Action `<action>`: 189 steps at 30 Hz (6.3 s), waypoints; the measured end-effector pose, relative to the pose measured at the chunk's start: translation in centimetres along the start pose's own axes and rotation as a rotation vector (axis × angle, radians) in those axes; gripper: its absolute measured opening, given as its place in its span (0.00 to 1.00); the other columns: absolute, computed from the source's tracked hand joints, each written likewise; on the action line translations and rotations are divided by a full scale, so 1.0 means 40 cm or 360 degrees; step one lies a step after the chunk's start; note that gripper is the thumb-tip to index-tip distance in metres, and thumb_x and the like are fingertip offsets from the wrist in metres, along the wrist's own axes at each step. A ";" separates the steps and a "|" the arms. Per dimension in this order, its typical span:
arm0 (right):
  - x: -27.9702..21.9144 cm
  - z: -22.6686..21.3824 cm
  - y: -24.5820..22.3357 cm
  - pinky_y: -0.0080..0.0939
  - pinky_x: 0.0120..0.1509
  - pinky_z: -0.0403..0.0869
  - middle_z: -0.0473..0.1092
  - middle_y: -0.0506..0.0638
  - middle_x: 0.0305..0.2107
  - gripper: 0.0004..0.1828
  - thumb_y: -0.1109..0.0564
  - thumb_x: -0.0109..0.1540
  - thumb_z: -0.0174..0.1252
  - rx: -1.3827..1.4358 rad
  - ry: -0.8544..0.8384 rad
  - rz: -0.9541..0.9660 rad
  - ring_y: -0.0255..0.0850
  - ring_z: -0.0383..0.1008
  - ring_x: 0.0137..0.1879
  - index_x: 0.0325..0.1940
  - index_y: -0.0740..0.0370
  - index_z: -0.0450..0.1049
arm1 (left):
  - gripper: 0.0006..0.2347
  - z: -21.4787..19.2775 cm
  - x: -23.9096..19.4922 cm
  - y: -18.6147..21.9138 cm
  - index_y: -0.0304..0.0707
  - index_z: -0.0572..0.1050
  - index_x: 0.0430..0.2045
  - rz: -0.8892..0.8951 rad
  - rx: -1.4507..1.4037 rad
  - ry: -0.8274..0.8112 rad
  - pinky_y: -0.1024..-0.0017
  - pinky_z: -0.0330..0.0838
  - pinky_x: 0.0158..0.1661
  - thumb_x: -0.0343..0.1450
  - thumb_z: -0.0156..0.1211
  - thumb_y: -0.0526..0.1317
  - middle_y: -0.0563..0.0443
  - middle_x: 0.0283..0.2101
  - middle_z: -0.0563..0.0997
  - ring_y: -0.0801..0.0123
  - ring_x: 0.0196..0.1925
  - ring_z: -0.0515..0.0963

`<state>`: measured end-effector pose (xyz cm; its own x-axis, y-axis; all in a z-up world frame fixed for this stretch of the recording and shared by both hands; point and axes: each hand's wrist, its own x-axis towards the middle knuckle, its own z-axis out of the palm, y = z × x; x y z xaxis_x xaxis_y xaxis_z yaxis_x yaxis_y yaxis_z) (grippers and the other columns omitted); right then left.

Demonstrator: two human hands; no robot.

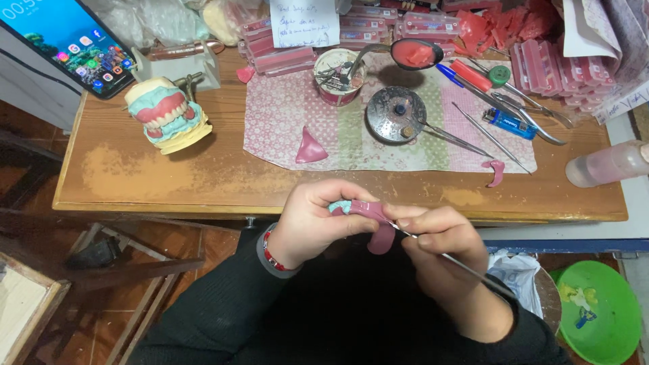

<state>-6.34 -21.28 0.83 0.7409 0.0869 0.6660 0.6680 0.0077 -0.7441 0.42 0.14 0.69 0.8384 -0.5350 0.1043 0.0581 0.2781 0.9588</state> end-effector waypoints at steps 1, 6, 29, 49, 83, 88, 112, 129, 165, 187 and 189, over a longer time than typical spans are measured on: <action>0.007 0.000 -0.001 0.58 0.67 0.78 0.72 0.56 0.47 0.13 0.71 0.65 0.59 0.0002 0.0000 0.0000 0.59 0.77 0.62 0.47 0.59 0.66 | 0.10 0.003 -0.003 0.013 0.30 0.81 0.41 -0.0001 0.0001 0.0001 0.76 0.78 0.48 0.67 0.71 0.30 0.53 0.42 0.85 0.77 0.44 0.83; 0.028 -0.018 -0.005 0.46 0.56 0.77 0.72 0.55 0.39 0.06 0.62 0.67 0.61 -0.0080 0.0177 0.0046 0.47 0.75 0.45 0.46 0.65 0.73 | 0.11 0.003 0.001 0.039 0.31 0.80 0.42 0.0030 0.0194 0.0114 0.77 0.78 0.47 0.68 0.70 0.33 0.55 0.41 0.85 0.80 0.44 0.82; 0.056 0.008 0.019 0.40 0.44 0.76 0.76 0.60 0.40 0.18 0.73 0.62 0.62 0.0855 0.0169 0.0886 0.43 0.76 0.42 0.43 0.58 0.61 | 0.17 0.033 -0.017 0.072 0.36 0.75 0.48 0.0733 0.1064 0.0193 0.68 0.79 0.47 0.67 0.73 0.36 0.46 0.45 0.83 0.58 0.47 0.85; 0.075 0.003 0.002 0.42 0.52 0.75 0.73 0.53 0.35 0.18 0.72 0.60 0.65 0.1242 0.0042 0.1163 0.45 0.74 0.48 0.38 0.58 0.63 | 0.19 0.029 -0.031 0.081 0.39 0.70 0.49 0.0881 0.1082 0.0000 0.68 0.81 0.47 0.68 0.74 0.38 0.47 0.46 0.82 0.57 0.48 0.86; 0.049 0.010 0.057 0.37 0.39 0.76 0.72 0.57 0.37 0.16 0.71 0.63 0.60 0.0899 0.0177 0.1083 0.39 0.75 0.36 0.39 0.58 0.60 | 0.20 0.027 -0.029 0.052 0.34 0.68 0.51 0.0664 0.0967 0.0255 0.70 0.82 0.43 0.68 0.72 0.32 0.46 0.42 0.84 0.63 0.43 0.89; 0.061 0.016 0.044 0.38 0.42 0.76 0.74 0.61 0.40 0.16 0.72 0.63 0.58 0.0818 0.0155 0.1007 0.40 0.75 0.37 0.37 0.58 0.59 | 0.19 0.033 -0.026 0.051 0.33 0.69 0.51 0.0587 0.0876 0.0369 0.72 0.82 0.43 0.69 0.72 0.32 0.46 0.41 0.85 0.67 0.44 0.89; -0.002 -0.369 0.023 0.39 0.39 0.75 0.64 0.50 0.28 0.15 0.70 0.67 0.59 -0.0705 0.1211 -0.0139 0.37 0.63 0.28 0.37 0.59 0.60 | 0.25 0.015 0.060 0.094 0.28 0.67 0.61 -0.0506 -0.0001 -0.0113 0.78 0.75 0.41 0.66 0.64 0.27 0.50 0.37 0.82 0.76 0.37 0.81; -0.066 -0.446 0.100 0.38 0.63 0.70 0.64 0.50 0.50 0.29 0.68 0.71 0.70 -0.0928 0.0874 -0.0041 0.38 0.69 0.54 0.54 0.56 0.53 | 0.28 -0.017 0.052 0.134 0.33 0.59 0.64 -0.0205 -0.0406 0.0095 0.78 0.75 0.31 0.69 0.63 0.30 0.51 0.33 0.79 0.75 0.31 0.80; 0.017 -0.147 0.052 0.45 0.64 0.76 0.70 0.52 0.47 0.31 0.64 0.61 0.73 -0.0211 0.0609 0.0035 0.39 0.74 0.53 0.48 0.54 0.53 | 0.24 0.007 0.052 0.126 0.33 0.67 0.61 -0.0297 -0.0458 -0.0249 0.81 0.75 0.33 0.68 0.61 0.31 0.55 0.35 0.80 0.80 0.33 0.79; 0.000 -0.263 0.019 0.28 0.45 0.66 0.68 0.52 0.39 0.26 0.34 0.75 0.46 -0.0628 0.1208 -0.0383 0.34 0.66 0.40 0.57 0.59 0.61 | 0.07 0.075 0.071 0.044 0.33 0.74 0.38 -0.0499 -0.0739 -0.0038 0.81 0.65 0.18 0.74 0.60 0.38 0.58 0.23 0.74 0.81 0.17 0.71; 0.010 -0.166 0.005 0.36 0.41 0.73 0.67 0.54 0.33 0.29 0.35 0.76 0.41 -0.0217 0.0752 -0.0186 0.40 0.70 0.36 0.44 0.65 0.68 | 0.07 0.084 0.075 0.035 0.34 0.73 0.39 -0.0488 -0.0731 0.0009 0.81 0.64 0.18 0.75 0.57 0.39 0.58 0.24 0.75 0.81 0.17 0.71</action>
<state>-5.46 -27.85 1.31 0.5902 -0.3675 0.7188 0.7279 -0.1427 -0.6706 1.19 -3.73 3.24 0.7486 -0.6424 -0.1641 0.5295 0.4303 0.7310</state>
